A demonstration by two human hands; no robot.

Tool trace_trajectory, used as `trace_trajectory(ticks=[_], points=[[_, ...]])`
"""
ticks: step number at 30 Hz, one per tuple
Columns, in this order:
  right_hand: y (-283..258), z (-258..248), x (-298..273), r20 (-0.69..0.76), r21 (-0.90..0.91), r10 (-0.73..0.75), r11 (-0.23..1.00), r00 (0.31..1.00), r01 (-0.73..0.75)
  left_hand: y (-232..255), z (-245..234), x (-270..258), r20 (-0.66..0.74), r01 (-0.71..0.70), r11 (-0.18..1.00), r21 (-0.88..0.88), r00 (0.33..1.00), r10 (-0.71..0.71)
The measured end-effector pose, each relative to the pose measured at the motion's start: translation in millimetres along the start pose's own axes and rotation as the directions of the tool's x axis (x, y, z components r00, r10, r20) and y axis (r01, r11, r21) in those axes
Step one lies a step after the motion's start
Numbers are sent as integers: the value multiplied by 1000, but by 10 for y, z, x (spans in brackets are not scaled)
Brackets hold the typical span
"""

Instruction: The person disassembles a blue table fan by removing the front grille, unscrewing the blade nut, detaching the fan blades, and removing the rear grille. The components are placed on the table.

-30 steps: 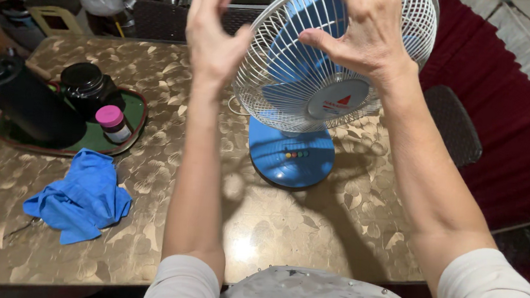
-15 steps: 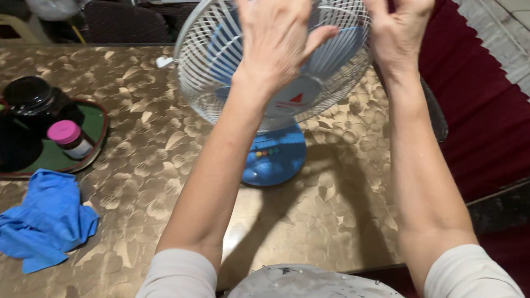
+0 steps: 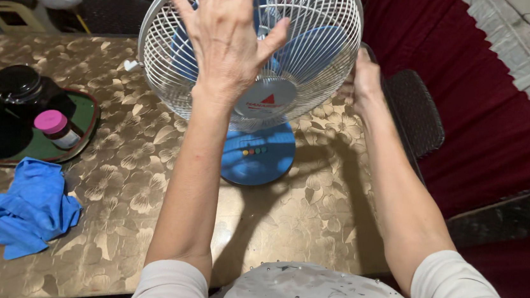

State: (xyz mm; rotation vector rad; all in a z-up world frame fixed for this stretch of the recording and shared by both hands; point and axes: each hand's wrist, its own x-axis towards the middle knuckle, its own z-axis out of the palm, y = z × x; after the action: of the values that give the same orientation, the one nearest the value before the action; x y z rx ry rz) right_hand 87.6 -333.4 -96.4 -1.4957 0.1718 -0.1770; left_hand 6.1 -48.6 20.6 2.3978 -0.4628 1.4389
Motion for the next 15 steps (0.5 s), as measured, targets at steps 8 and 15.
trace_trajectory(ticks=[8, 15], points=[[-58, -76, 24, -18, 204, 184, 963, 983, -176, -4, -128, 31, -2, 92, 992, 85, 996, -92], [-296, -106, -79, 36, 169, 117, 978, 992, -121, 44, -100, 128, 47, 131, 989, 76, 990, -134]])
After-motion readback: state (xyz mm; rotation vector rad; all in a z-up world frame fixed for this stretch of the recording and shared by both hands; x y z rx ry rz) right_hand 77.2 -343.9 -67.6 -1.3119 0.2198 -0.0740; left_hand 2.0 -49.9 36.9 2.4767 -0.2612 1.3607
